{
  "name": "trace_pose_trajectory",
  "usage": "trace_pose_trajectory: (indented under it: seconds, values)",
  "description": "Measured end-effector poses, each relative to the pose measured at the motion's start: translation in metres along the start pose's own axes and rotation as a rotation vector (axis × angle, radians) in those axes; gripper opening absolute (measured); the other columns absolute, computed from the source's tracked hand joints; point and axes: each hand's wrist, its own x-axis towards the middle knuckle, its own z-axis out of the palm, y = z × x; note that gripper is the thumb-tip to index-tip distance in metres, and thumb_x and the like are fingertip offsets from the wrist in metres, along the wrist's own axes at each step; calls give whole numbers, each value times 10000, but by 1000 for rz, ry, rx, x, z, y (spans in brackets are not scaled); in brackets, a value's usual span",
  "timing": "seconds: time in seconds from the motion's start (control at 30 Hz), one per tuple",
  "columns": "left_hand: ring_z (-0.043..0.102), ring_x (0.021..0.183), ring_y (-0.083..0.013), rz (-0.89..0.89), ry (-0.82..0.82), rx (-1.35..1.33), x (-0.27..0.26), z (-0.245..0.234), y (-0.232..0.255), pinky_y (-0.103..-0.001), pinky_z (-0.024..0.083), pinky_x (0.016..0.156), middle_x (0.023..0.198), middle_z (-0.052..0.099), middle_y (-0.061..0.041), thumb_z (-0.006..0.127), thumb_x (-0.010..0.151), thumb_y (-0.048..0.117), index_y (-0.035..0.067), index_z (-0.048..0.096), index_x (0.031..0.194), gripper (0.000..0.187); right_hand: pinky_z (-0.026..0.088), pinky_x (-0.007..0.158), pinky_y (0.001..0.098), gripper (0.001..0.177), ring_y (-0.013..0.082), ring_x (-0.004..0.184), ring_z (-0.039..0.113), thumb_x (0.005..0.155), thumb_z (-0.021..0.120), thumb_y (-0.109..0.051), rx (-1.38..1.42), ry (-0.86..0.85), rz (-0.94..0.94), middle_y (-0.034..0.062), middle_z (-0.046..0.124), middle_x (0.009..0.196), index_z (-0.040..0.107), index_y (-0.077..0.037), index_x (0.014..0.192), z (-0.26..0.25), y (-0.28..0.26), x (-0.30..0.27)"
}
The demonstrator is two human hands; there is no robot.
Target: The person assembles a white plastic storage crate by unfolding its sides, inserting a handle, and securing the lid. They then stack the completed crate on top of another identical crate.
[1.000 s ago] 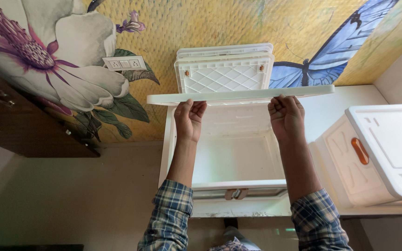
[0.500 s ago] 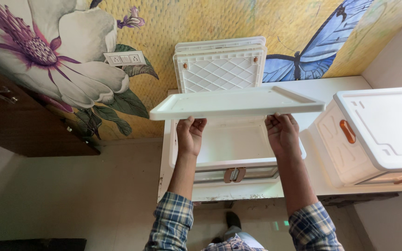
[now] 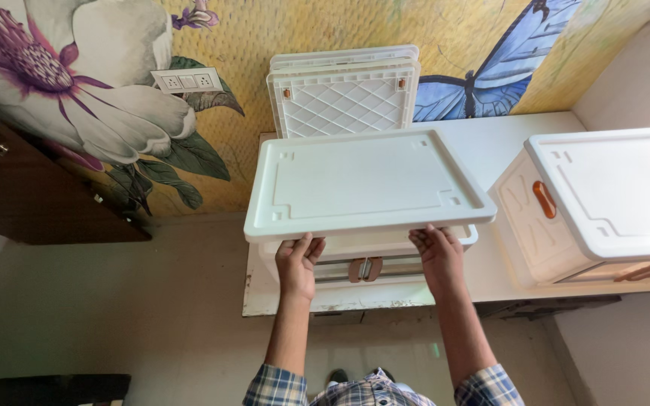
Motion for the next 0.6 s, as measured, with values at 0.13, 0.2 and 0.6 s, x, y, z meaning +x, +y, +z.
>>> trace_pose_trajectory:
  seconds: [0.13, 0.2, 0.6]
  values:
    - [708, 952, -205, 8, 17, 1, -10, -2, -6, -343, 617, 882, 1013, 717, -92, 697, 946, 100, -20, 691, 1048, 158, 599, 922, 396, 218, 268, 990, 704, 1069, 542, -147, -41, 5, 74, 179, 697, 1014, 597, 63, 1077, -11, 4, -6]
    - [708, 954, -200, -1, 57, 12, -13, -7, -11, -344, 613, 891, 1014, 711, -88, 691, 950, 93, -25, 688, 1040, 149, 600, 907, 401, 271, 268, 980, 701, 1069, 527, -189, -61, 42, 126, 178, 700, 1022, 607, 68, 1096, -15, 7, -10]
    - [745, 984, -261, -29, 243, 129, -25, -19, -24, -346, 644, 884, 999, 712, -156, 694, 964, 151, -67, 643, 971, 225, 620, 847, 351, 369, 225, 902, 714, 1079, 531, -280, -190, 118, 201, 164, 706, 989, 639, 73, 1073, -27, 12, -22]
